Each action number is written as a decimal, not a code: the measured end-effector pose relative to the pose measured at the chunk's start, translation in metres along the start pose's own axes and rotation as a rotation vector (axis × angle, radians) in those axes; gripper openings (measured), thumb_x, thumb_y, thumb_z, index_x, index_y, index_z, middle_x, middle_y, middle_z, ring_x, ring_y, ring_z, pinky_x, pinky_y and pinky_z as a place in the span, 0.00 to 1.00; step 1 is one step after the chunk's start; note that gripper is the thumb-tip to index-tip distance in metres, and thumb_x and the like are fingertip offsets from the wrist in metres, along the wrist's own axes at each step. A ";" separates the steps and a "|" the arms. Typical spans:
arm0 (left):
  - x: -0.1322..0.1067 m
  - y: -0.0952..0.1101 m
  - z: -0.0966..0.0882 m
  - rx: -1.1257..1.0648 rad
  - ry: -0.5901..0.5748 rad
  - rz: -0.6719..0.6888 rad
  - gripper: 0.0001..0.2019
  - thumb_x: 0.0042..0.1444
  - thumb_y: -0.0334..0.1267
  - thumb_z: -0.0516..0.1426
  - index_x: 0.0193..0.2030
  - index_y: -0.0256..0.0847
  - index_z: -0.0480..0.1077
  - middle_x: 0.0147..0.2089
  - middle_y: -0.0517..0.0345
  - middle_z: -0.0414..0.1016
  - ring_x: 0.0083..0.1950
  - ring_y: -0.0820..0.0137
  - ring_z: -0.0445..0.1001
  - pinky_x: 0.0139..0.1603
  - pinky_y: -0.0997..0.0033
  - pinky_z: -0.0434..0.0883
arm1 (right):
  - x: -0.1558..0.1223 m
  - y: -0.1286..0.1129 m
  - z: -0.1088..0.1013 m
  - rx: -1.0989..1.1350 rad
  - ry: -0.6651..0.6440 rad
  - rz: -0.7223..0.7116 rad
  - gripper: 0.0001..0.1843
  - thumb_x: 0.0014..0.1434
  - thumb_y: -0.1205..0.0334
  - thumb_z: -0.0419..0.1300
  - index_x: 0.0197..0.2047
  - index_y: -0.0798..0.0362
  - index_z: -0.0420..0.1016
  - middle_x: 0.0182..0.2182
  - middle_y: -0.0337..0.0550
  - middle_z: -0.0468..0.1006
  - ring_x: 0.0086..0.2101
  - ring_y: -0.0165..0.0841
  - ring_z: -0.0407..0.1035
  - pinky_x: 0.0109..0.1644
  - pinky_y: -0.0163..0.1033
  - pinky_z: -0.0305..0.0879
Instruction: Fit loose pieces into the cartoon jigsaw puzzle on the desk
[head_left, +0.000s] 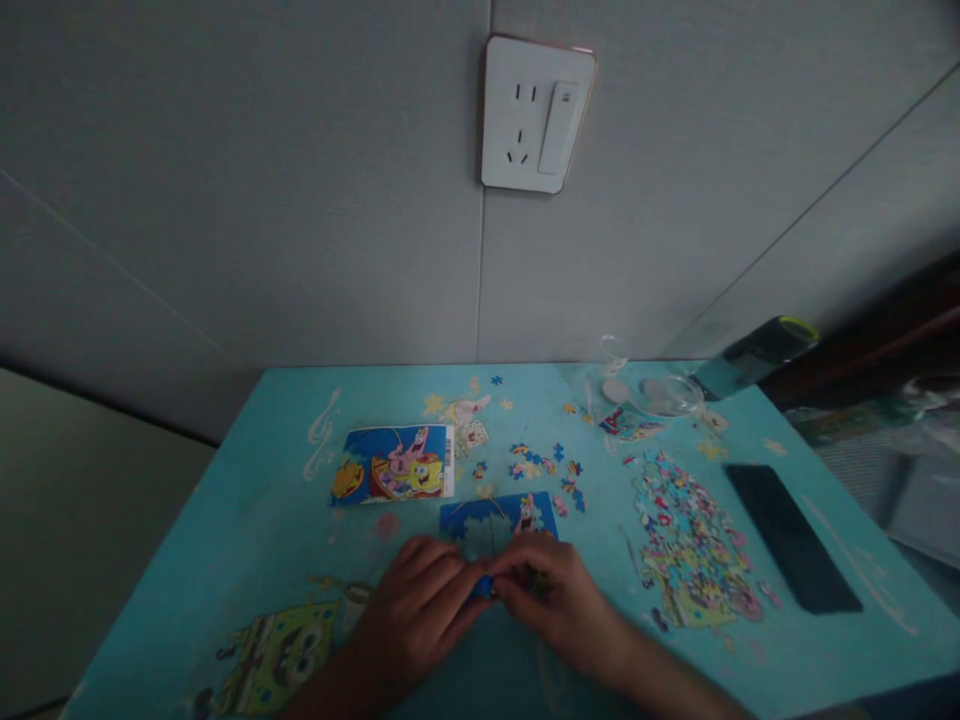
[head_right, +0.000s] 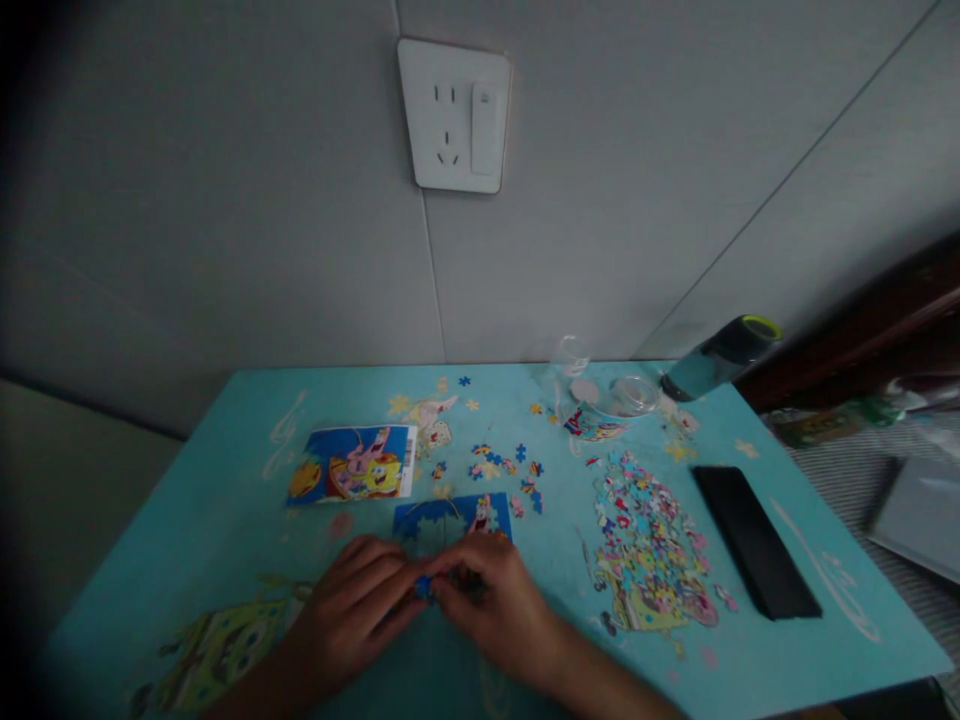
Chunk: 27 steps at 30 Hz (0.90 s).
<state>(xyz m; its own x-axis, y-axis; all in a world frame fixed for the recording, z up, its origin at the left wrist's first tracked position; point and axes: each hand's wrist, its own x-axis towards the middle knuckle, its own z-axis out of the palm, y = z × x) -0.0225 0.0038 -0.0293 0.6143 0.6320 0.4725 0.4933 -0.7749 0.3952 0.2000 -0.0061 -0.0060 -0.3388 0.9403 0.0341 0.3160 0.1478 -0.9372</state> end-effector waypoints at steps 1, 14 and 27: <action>0.000 0.000 -0.001 -0.001 -0.006 -0.003 0.13 0.64 0.32 0.59 0.54 0.35 0.71 0.39 0.53 0.76 0.42 0.64 0.71 0.45 0.60 0.68 | 0.000 0.000 0.000 -0.006 -0.008 -0.001 0.09 0.63 0.66 0.63 0.45 0.47 0.81 0.32 0.38 0.79 0.33 0.30 0.71 0.39 0.36 0.65; -0.005 -0.011 -0.003 0.033 0.031 -0.102 0.16 0.63 0.33 0.60 0.57 0.35 0.70 0.41 0.52 0.77 0.45 0.63 0.73 0.51 0.56 0.67 | 0.009 0.009 -0.017 -0.099 0.070 -0.059 0.06 0.66 0.66 0.58 0.43 0.49 0.77 0.35 0.42 0.77 0.38 0.33 0.72 0.43 0.39 0.68; -0.012 -0.029 0.000 0.046 0.042 -0.216 0.15 0.64 0.36 0.59 0.57 0.39 0.71 0.41 0.50 0.77 0.45 0.62 0.74 0.52 0.53 0.69 | 0.004 0.000 -0.006 -0.243 0.132 -0.104 0.07 0.67 0.65 0.57 0.44 0.49 0.77 0.37 0.44 0.78 0.39 0.36 0.73 0.45 0.41 0.70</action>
<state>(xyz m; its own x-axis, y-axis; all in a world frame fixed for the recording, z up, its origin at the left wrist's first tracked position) -0.0437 0.0184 -0.0466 0.4657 0.7824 0.4135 0.6390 -0.6206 0.4545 0.2034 -0.0005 -0.0039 -0.2673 0.9457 0.1850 0.4938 0.2993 -0.8165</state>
